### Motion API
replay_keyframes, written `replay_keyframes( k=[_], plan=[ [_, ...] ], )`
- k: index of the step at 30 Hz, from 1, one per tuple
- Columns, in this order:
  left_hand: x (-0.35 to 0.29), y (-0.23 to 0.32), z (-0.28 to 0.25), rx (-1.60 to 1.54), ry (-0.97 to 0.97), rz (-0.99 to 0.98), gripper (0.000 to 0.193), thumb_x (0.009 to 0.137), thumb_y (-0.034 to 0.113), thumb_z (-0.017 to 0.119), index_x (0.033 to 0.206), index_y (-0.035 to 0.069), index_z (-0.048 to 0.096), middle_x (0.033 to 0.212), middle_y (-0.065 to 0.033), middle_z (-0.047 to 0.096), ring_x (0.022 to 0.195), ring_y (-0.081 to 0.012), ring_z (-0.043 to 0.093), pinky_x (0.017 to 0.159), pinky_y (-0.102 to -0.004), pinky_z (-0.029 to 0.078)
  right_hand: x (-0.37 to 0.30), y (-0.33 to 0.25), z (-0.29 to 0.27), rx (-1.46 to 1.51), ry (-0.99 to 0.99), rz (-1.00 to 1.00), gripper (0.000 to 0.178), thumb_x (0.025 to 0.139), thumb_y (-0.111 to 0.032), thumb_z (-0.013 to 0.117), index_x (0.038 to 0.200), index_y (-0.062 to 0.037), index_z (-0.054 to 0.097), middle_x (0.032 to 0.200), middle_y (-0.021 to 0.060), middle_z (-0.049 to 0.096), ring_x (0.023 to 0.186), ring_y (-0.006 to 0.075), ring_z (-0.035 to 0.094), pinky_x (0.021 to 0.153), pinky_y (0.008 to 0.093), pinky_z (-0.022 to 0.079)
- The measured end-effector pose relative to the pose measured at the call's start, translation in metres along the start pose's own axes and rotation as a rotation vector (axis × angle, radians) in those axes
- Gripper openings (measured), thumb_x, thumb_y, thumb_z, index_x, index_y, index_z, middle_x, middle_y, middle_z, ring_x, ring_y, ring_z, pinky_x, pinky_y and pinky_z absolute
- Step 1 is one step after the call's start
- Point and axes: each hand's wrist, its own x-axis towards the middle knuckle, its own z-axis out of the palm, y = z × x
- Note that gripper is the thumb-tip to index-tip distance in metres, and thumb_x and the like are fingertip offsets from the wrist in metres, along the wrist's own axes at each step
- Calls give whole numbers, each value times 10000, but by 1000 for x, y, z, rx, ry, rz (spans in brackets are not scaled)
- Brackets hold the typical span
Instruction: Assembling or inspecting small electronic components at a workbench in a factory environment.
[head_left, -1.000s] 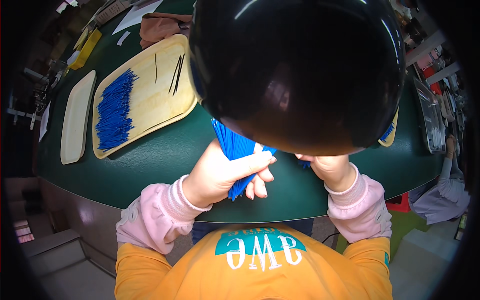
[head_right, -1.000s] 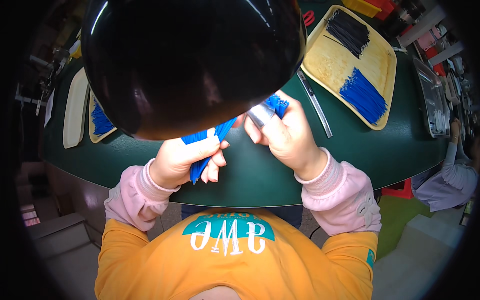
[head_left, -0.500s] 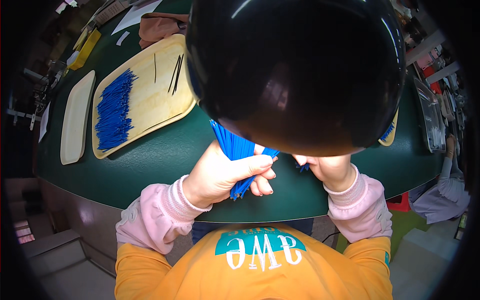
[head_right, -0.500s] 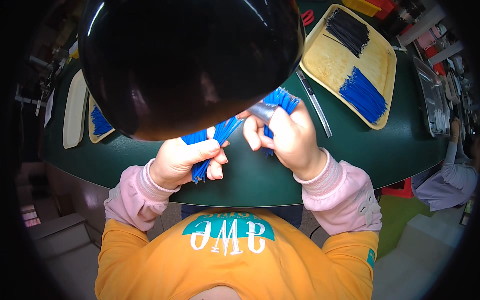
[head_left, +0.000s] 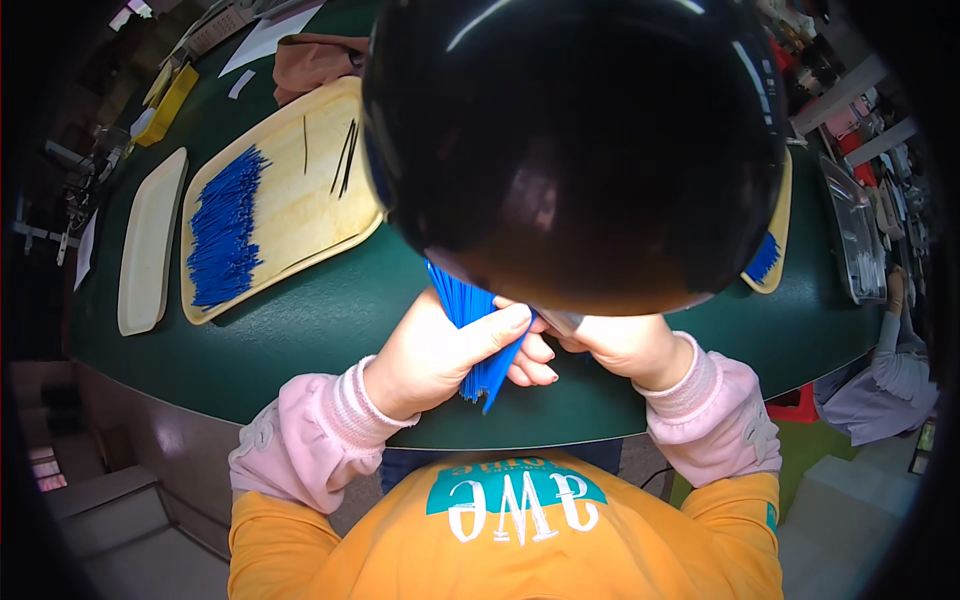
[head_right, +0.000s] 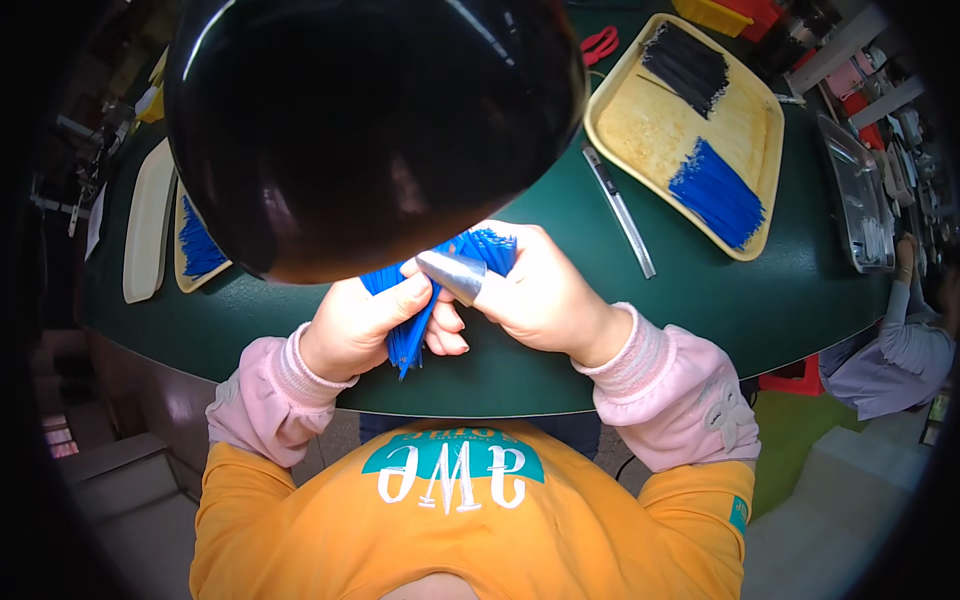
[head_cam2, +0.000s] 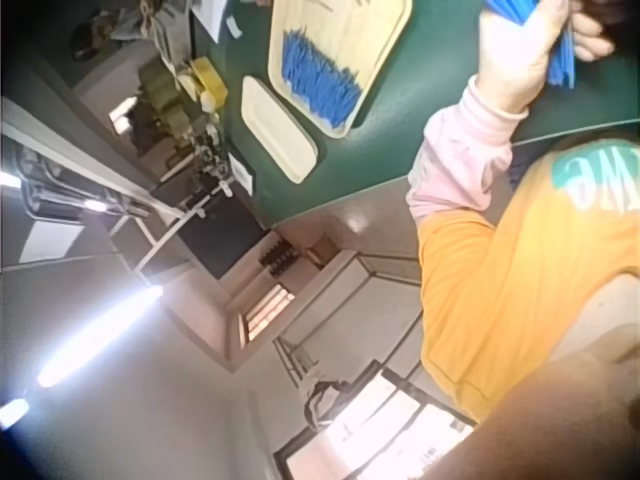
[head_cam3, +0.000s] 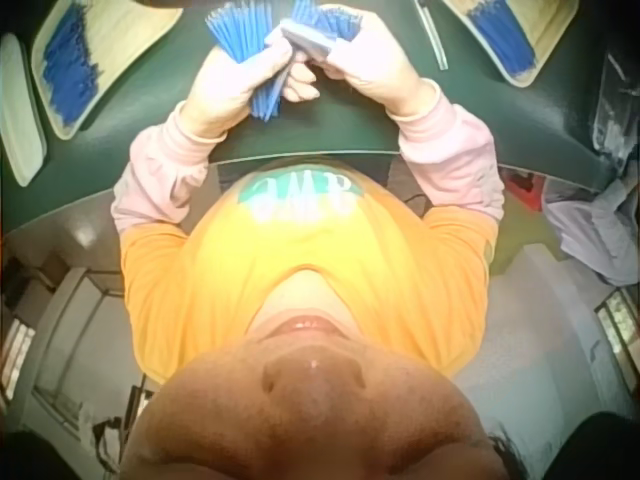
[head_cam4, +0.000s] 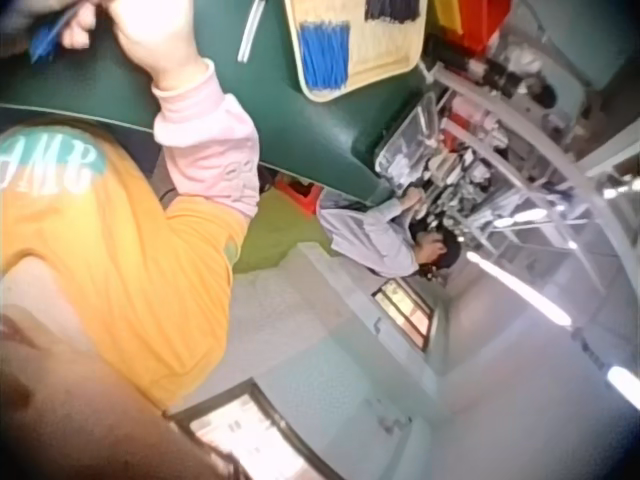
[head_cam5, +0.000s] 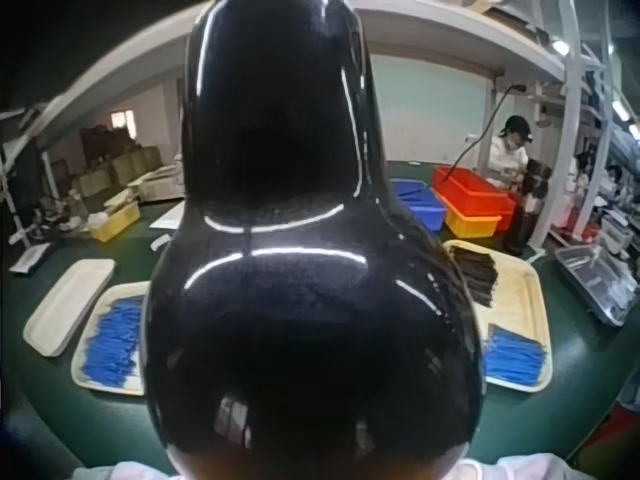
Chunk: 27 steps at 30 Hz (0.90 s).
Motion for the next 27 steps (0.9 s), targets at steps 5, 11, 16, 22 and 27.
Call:
replay_keyframes(
  k=[5,11,16,22,27],
  plan=[
    [4,-5,-4,464,36,176,221,850,180,429,731,1,482,475,-24,444,382,-86,407,397,-189,333,10,27,-14,196,283,-231,187,853,-201,399,798,-28,445,666,58,479,591,129,489,529,253,421],
    [8,-13,-11,494,136,510,167,850,135,421,740,17,465,556,-17,444,440,-67,390,433,-186,328,8,40,-27,43,160,-435,133,838,-109,418,918,-3,426,665,40,458,584,93,470,575,226,428],
    [19,-20,-20,465,174,463,141,833,100,442,731,7,473,557,-9,441,457,-63,405,475,-194,357,14,37,-13,-170,115,-166,86,799,-44,419,825,5,486,644,16,473,594,60,447,545,197,396],
    [3,3,-14,480,252,561,83,756,50,553,772,-30,537,579,-9,509,501,-51,476,504,-184,390,2,34,-1,475,-134,47,186,847,-143,381,815,8,485,557,14,387,461,74,343,456,215,333],
    [-2,-2,-4,473,115,523,85,707,15,600,765,-36,566,572,-44,572,533,-67,527,530,-201,424,-6,38,8,581,-180,120,250,865,-174,340,855,22,497,563,32,399,476,88,356,476,225,338]
  ],
)
